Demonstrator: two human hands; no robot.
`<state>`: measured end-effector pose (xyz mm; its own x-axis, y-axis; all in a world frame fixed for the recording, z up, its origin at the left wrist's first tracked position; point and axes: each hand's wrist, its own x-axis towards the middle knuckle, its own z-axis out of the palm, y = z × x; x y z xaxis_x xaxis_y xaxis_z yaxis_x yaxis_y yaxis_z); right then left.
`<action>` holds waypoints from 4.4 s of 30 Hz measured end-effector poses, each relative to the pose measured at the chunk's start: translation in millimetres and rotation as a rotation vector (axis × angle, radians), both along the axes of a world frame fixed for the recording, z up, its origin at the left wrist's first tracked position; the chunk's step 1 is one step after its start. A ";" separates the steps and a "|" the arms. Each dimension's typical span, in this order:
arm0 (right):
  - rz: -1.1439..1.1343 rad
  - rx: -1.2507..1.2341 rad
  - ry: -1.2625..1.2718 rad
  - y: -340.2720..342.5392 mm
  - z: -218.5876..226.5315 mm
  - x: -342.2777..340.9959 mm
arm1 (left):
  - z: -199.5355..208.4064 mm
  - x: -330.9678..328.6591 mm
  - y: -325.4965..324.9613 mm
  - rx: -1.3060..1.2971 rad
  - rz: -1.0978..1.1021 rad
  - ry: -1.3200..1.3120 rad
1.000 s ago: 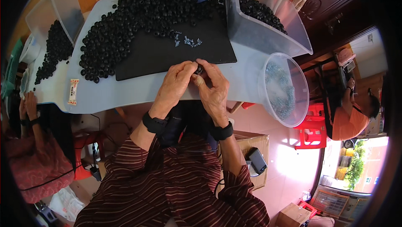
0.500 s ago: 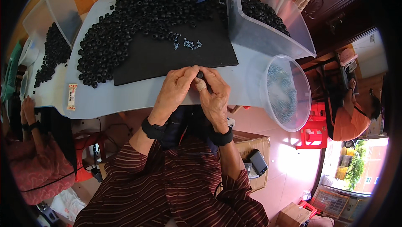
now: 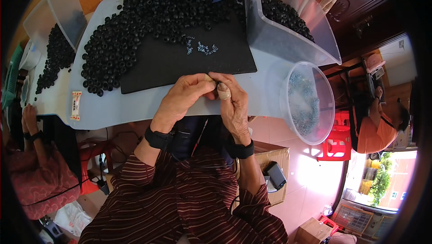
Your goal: Manually sort and assemble small black plastic circular components with tiny blue beads.
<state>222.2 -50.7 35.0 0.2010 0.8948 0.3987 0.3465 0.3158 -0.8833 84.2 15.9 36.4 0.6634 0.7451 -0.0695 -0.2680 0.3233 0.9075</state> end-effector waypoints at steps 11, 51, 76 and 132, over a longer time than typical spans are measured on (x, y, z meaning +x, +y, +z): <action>-0.035 -0.026 0.140 -2.8 1.8 -5.5 | -1.6 -2.2 -7.2 -0.069 0.095 0.028; -0.233 0.021 -0.128 -6.1 -6.9 -14.1 | -4.6 2.1 -14.7 0.247 0.211 0.127; -0.402 0.239 0.214 69.0 141.8 76.1 | -2.1 -15.9 -13.3 0.110 0.344 -0.083; 0.026 -0.212 -0.043 28.4 41.1 -37.2 | -12.7 -24.7 -7.0 0.189 0.422 -0.148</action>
<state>185.0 -22.3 76.2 0.1637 0.9642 0.2085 0.3791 0.1336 -0.9156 59.6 8.9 23.7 0.2928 0.9417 0.1656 -0.4707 -0.0088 0.8822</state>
